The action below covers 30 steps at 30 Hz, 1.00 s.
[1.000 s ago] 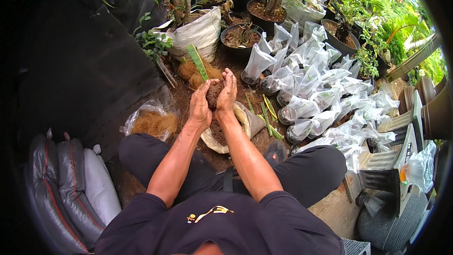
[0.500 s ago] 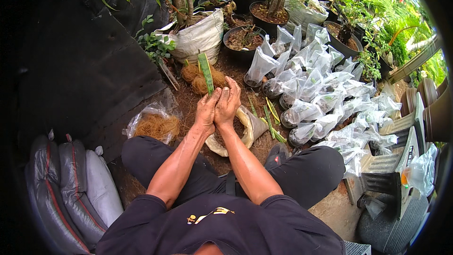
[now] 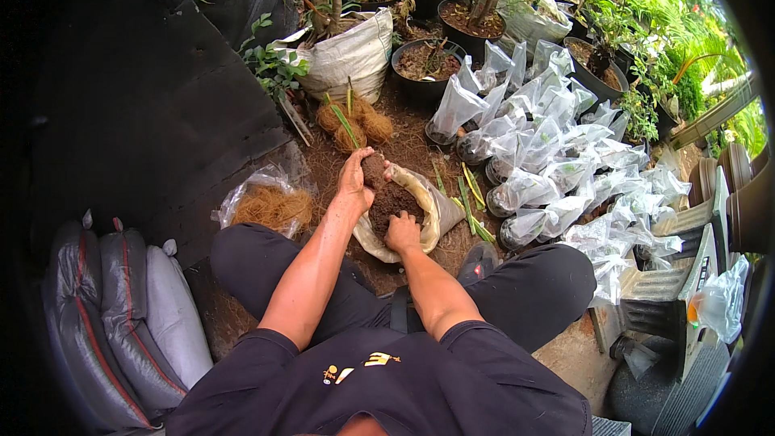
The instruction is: The person prepares a small planting bag with soil, inserts a green plant cutting, and packs soil around it. The person handles coconut coir and soil by hand while seated on the ground.
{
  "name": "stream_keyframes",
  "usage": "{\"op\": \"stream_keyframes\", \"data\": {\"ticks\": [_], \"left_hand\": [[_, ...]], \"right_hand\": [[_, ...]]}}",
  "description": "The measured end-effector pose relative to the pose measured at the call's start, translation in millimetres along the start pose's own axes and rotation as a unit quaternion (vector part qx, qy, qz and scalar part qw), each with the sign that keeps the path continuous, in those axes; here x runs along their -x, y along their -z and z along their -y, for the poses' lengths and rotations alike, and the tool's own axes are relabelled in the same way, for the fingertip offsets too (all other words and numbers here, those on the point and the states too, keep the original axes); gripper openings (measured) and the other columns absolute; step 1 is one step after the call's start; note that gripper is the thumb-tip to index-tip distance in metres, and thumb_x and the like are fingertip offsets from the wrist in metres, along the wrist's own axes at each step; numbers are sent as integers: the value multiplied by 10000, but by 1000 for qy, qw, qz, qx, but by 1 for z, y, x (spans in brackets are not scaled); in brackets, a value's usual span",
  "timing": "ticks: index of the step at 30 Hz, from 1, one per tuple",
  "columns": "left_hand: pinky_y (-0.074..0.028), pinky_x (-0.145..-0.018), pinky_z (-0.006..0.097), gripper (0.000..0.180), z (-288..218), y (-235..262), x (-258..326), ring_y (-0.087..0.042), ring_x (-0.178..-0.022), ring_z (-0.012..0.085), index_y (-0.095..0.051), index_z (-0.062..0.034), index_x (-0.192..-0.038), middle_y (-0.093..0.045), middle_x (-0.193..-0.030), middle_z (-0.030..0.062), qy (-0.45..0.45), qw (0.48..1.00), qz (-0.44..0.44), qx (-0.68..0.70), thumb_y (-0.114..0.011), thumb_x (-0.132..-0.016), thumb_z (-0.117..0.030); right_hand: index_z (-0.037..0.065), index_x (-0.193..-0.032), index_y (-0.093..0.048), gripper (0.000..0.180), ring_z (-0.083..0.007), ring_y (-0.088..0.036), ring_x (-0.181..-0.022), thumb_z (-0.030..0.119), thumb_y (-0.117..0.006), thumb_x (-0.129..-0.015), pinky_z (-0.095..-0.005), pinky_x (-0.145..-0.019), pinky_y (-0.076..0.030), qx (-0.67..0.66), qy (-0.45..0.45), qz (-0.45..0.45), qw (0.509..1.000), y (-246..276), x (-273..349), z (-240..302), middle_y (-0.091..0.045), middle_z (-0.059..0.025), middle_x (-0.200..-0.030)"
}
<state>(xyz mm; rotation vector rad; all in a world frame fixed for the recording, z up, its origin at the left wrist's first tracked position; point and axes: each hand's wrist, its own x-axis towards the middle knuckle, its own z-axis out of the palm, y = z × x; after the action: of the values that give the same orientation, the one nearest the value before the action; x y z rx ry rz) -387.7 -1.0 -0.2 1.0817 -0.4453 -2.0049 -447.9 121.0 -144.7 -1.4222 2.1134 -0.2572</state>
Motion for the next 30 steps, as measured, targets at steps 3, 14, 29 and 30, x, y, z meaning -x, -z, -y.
{"op": "stream_keyframes", "data": {"ticks": [3,14,29,30], "left_hand": [[-544,-626,376,161,11,12,-6,-627,-808,211,-581,-122,-1010,-600,-927,59,14,997,-29,-69,-636,-906,-232],[-564,-658,401,242,31,56,-31,-621,-843,216,-597,-145,-1082,-598,-957,48,45,990,-51,-125,-616,-931,-333],[-381,-1096,520,872,43,55,-30,-377,-1372,360,-204,-85,-1544,-327,-1512,218,62,935,-128,-325,-707,-876,-333],[-403,-1088,509,885,43,55,-29,-400,-1355,368,-198,-63,-1540,-338,-1496,242,61,943,-124,-304,-719,-873,-321]], "right_hand": [[19,-980,-698,216,-355,-613,-1062,80,-601,-797,-439,-878,-537,67,76,24,995,-6,7,-1,-613,-187,-1140],[38,-980,-727,214,-370,-659,-1018,41,-587,-818,-438,-895,-533,-61,-45,51,996,11,-1,5,-679,-224,-1064],[-16,-1392,-493,676,-330,-606,-1169,-5,-478,-717,-361,-1011,-410,-464,-34,4,885,74,-15,47,-612,-260,-1263],[-3,-1412,-475,673,-342,-564,-1224,1,-467,-739,-417,-1093,-277,-444,-25,7,896,76,-14,49,-604,-258,-1279]]}}
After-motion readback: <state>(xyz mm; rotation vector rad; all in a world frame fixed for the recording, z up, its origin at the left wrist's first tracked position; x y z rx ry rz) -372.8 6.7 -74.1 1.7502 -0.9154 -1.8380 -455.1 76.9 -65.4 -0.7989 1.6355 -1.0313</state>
